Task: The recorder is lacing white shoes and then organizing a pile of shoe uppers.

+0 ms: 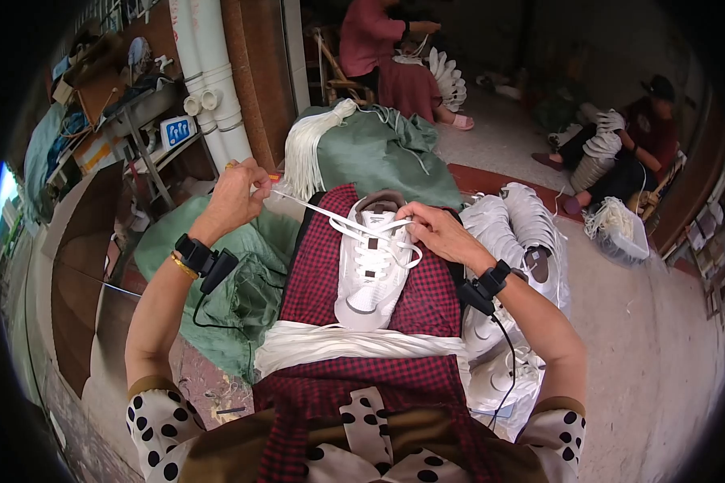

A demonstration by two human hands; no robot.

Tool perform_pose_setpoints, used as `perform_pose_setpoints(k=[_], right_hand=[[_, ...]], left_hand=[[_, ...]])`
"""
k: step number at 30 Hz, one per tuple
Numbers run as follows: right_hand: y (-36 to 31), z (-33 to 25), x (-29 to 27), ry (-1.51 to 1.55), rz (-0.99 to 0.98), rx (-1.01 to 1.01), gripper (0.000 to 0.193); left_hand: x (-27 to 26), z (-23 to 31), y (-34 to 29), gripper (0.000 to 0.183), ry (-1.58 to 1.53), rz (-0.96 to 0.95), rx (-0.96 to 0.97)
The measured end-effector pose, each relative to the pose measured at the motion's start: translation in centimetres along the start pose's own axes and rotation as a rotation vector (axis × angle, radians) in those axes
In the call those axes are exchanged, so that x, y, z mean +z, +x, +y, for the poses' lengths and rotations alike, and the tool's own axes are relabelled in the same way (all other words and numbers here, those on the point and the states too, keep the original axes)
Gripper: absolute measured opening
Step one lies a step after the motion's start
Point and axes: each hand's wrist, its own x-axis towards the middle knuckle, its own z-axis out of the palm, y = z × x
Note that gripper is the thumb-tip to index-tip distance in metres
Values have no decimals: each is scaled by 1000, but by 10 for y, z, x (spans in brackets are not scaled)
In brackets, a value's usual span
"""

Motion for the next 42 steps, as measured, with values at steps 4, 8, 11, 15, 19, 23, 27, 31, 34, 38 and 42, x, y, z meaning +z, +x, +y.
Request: perform_pose_setpoints(k=[4,8,11,15,19,23,27,31,34,38,42], right_hand=[[-2,-10,1,50,108,12,21],[-5,-19,-2,-102,202,-45,17],[-8,-21,-5,-201,193,-1,16],[-9,-20,-5,-149,154,22,15],[-8,-23,-7,-76,199,103,16],[-10,-37,-15,-212,288,21,17],[-12,-58,-10,-189,249,9,16],[-1,-72,20,-347,37,-513,21],[16,-72,32,-636,21,-280,22],[33,-66,31,-839,-23,-129,16],[32,-66,28,-495,-7,-153,13]], left_hand=[[14,5,-16,9,-283,99,19],[25,15,-14,7,-492,204,-144],[28,16,-17,6,-518,257,-174],[33,15,-24,7,-590,154,-277],[35,20,-25,7,-803,217,-303],[27,32,-17,8,-862,243,-276],[16,48,7,8,-833,282,-167],[6,70,42,8,-728,273,-90],[3,88,54,9,-697,355,41],[3,92,47,9,-659,379,85],[13,72,29,8,-634,366,4]])
